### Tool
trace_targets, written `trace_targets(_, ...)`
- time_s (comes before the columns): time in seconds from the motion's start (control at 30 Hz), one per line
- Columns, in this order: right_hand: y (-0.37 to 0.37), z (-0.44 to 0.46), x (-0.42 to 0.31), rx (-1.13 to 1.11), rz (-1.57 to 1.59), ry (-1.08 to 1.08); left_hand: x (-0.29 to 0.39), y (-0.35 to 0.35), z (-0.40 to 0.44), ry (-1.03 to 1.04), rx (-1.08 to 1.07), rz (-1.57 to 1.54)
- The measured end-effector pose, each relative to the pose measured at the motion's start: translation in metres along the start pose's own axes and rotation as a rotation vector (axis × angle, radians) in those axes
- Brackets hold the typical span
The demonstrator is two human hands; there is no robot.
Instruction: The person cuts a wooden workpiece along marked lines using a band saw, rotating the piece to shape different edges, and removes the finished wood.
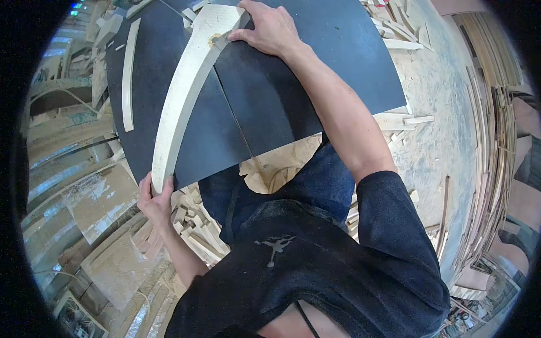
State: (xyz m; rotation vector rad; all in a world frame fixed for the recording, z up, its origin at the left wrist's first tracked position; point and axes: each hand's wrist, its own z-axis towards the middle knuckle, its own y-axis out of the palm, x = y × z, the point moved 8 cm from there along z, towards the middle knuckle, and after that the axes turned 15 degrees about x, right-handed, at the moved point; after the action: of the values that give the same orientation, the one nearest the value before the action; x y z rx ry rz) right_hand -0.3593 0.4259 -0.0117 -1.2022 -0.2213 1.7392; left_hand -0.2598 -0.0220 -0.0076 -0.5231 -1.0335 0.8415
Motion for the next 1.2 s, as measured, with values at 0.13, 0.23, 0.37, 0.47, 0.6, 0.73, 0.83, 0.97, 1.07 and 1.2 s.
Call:
trace_targets(0.13, 0.003, 0.0, 0.002, 0.041, -0.006, -0.045, 0.001, 0.001, 0.001, -0.009, -0.021, 0.011)
trace_targets(0.23, 0.004, -0.002, 0.002, 0.067, -0.029, -0.055, 0.003, 0.0, 0.001, 0.002, -0.031, 0.023)
trace_targets(0.37, 0.005, -0.001, 0.003, 0.082, -0.05, -0.064, 0.004, 0.0, -0.001, 0.0, 0.002, -0.008)
trace_targets(0.47, 0.004, -0.001, 0.001, 0.121, -0.045, -0.077, 0.007, 0.001, -0.003, 0.015, 0.005, 0.004)
trace_targets(0.6, 0.002, 0.001, -0.003, 0.091, -0.034, -0.038, 0.016, 0.002, -0.007, 0.004, 0.012, -0.01)
trace_targets(0.73, 0.003, 0.002, 0.001, 0.117, -0.029, -0.054, 0.022, 0.003, -0.011, 0.012, 0.014, 0.01)
trace_targets(0.83, 0.003, 0.005, -0.001, 0.096, -0.045, -0.045, 0.021, 0.003, -0.012, 0.01, 0.021, 0.007)
trace_targets(0.97, 0.005, 0.003, 0.002, 0.127, -0.052, -0.044, 0.024, 0.005, -0.015, 0.014, 0.009, 0.016)
trace_targets(1.07, 0.001, 0.003, -0.001, 0.148, -0.028, -0.069, 0.023, 0.004, -0.01, 0.008, 0.01, 0.031)
trace_targets(1.2, 0.002, 0.002, 0.001, 0.128, -0.05, -0.055, 0.015, 0.003, -0.002, 0.03, 0.008, 0.007)
